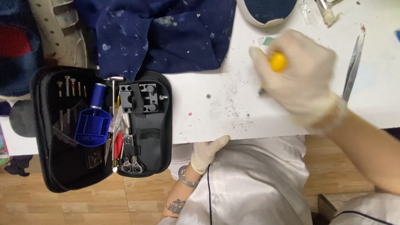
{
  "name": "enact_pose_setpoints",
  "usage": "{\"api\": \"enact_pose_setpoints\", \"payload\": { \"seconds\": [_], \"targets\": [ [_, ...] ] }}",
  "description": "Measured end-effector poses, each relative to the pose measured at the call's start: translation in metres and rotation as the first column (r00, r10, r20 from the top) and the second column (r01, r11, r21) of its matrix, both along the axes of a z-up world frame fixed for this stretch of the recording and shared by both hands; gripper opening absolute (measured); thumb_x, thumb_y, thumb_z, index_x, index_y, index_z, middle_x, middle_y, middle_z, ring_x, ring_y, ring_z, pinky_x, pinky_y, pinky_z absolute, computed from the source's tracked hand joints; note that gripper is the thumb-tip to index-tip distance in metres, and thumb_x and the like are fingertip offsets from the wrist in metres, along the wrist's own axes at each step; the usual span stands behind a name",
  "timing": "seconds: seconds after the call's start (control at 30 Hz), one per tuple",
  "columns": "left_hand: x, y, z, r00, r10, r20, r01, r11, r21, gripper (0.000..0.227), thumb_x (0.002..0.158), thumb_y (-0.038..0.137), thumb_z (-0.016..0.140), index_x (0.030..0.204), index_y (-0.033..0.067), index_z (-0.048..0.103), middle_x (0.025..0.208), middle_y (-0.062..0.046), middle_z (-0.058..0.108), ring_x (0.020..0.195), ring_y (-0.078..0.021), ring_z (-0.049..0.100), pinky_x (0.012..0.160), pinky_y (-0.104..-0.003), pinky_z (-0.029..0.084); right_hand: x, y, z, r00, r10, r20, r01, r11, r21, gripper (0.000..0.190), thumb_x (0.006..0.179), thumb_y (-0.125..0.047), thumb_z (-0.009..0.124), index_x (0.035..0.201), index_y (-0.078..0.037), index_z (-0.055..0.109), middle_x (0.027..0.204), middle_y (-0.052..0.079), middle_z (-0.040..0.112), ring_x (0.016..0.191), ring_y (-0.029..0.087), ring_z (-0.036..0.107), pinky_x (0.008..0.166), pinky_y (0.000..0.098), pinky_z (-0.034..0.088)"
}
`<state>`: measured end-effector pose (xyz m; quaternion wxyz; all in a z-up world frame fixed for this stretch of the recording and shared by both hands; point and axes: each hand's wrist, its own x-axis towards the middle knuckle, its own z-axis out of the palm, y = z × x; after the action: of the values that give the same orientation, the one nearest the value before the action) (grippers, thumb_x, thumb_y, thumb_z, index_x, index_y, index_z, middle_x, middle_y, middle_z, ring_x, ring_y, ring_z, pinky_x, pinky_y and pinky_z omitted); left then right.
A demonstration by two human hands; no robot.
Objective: The person uses a yellow utility knife to scrape dried paint or residue off a white table surface. They hold the table edge with their left hand while scraping with their right hand, moving the blade across the surface to remove the marks.
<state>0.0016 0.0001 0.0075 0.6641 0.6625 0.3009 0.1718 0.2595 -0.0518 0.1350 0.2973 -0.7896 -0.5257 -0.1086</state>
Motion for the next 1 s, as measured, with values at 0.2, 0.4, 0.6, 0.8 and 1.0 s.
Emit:
{"api": "enact_pose_setpoints", "payload": {
  "seconds": [0.2,0.4,0.6,0.8,1.0],
  "targets": [
    [-0.003,-0.001,0.027,0.965,-0.129,-0.227,0.134,0.991,0.007,0.066,0.093,0.057,0.057,0.135,0.0060,0.060,0.139,-0.012,0.064,0.132,-0.0285,0.058,0.114,-0.041,0.041,-0.015,-0.101,0.000,0.836,-0.234,-0.497,0.267,0.964,-0.005,0.027,0.096,0.010,0.087,0.115,0.006,0.067,0.115,0.018,0.067,0.103,0.026,0.064,0.095,0.0330,0.051],
    [0.008,-0.006,0.067,0.894,-0.175,-0.412,0.147,0.984,-0.099,0.023,0.088,0.025,0.070,0.105,0.0203,0.084,0.112,0.005,0.083,0.113,-0.0084,0.074,0.105,-0.024,0.053,-0.034,-0.170,-0.035,0.451,-0.198,-0.870,0.570,0.814,0.110,0.006,0.099,-0.002,0.061,0.105,0.000,0.061,0.097,0.013,0.060,0.059,0.018,0.052,0.050,0.0233,0.040],
    [0.019,-0.017,0.074,0.900,-0.255,-0.355,0.323,0.935,0.145,0.022,0.090,0.028,0.068,0.108,0.0229,0.081,0.111,0.008,0.081,0.113,-0.0103,0.074,0.103,-0.026,0.053,-0.031,-0.182,-0.035,0.520,-0.078,-0.851,0.568,0.776,0.276,0.019,0.092,-0.009,0.070,0.106,-0.003,0.060,0.104,0.014,0.062,0.064,0.021,0.057,0.058,0.0250,0.050],
    [0.022,-0.026,0.094,0.895,-0.443,-0.054,0.384,0.703,0.599,0.025,0.104,0.032,0.057,0.105,0.0153,0.076,0.094,0.003,0.078,0.079,-0.0167,0.073,0.068,-0.032,0.056,-0.027,-0.190,-0.036,0.408,-0.148,-0.901,0.753,0.612,0.240,0.017,0.096,-0.012,0.056,0.111,-0.004,0.058,0.104,0.017,0.064,0.073,0.023,0.060,0.060,0.0224,0.048],
    [0.057,-0.032,0.131,0.902,-0.431,0.017,0.204,0.462,0.863,0.027,0.103,0.026,0.062,0.120,0.0052,0.063,0.115,-0.009,0.073,0.109,-0.0352,0.073,0.082,-0.039,0.061,-0.027,-0.219,-0.060,0.310,-0.127,-0.942,0.883,0.407,0.235,0.031,0.090,-0.022,0.063,0.121,-0.015,0.060,0.127,0.008,0.056,0.110,0.020,0.064,0.074,0.0170,0.052]
  ]
}}
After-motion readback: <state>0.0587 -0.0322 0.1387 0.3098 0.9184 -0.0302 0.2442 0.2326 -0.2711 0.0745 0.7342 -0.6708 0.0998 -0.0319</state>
